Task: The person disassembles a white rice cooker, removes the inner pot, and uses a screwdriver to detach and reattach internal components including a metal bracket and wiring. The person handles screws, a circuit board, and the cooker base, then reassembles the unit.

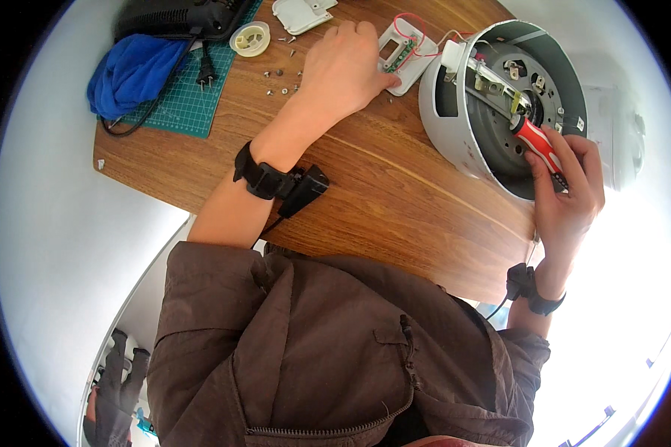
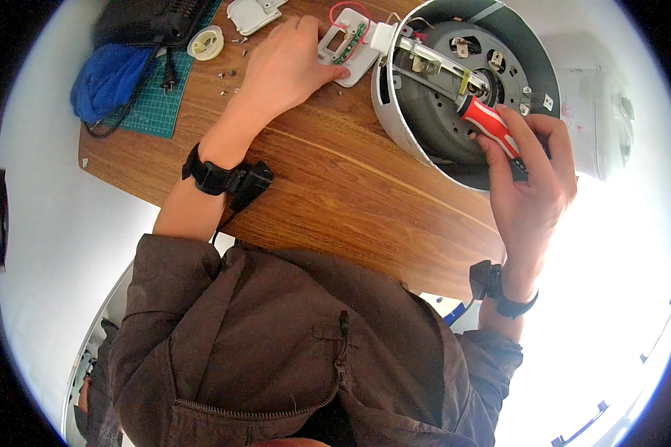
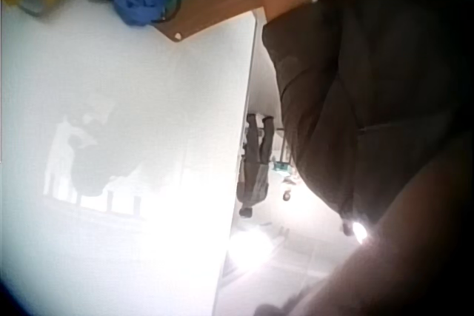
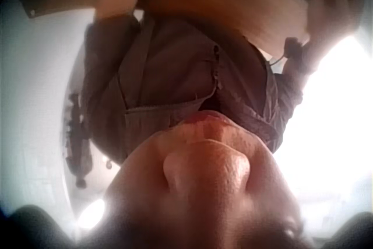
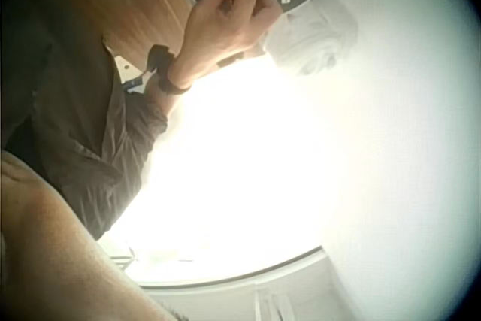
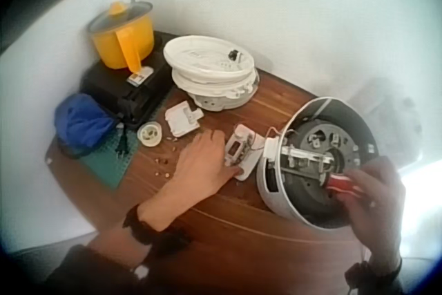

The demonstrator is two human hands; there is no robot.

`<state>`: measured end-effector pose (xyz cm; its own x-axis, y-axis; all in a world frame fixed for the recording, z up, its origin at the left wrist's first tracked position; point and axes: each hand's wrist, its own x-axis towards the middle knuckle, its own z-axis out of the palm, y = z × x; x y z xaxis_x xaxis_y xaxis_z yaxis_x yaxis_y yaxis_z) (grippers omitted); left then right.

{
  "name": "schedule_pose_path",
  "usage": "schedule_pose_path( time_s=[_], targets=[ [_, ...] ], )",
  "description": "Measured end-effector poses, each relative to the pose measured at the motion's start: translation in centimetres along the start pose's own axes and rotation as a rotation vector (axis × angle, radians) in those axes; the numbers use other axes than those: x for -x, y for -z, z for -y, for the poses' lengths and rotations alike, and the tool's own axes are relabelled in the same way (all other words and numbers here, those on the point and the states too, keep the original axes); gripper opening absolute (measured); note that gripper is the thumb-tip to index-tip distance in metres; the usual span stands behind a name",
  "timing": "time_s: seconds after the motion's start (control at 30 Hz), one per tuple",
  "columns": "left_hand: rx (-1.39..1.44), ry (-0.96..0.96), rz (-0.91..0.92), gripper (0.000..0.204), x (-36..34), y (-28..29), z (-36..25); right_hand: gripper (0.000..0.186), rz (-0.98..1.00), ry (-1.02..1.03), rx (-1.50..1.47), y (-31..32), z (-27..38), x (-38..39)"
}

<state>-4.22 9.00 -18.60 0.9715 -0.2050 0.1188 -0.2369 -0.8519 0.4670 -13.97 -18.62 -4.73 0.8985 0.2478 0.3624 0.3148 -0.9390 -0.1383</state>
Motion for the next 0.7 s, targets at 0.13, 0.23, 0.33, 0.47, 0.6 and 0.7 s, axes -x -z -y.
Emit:
schedule_pose_path(
  time_s=[0.13,0.23,0.33,0.47,0.6,0.7],
  targets=[
    [0.051,-0.044,-0.122,0.06,0.0,-1.2,0.8,0.038,0.0,0.0,0.005,0.1,0.1,-0.1],
    [0.124,0.063,-0.036,0.054,-0.3,-0.5,-0.1,0.038,-0.002,0.01,0.006,-0.1,-0.1,0.0],
    [0.33,0.086,-0.137,0.048,-0.6,-1.4,0.4,0.038,-0.005,0.021,0.005,0.1,0.1,-0.2],
    [0.646,0.246,-0.051,0.044,-0.3,2.0,-1.7,0.038,0.0,0.003,0.004,0.1,0.0,-0.2],
    [0.758,0.188,-0.151,0.048,1.1,0.0,-1.0,0.037,0.035,-0.048,0.0,0.2,0.1,-0.2],
    [0.961,0.225,-0.144,0.046,2.1,-0.7,-1.8,0.038,0.012,-0.013,0.012,0.2,0.2,-0.3]
  ],
)
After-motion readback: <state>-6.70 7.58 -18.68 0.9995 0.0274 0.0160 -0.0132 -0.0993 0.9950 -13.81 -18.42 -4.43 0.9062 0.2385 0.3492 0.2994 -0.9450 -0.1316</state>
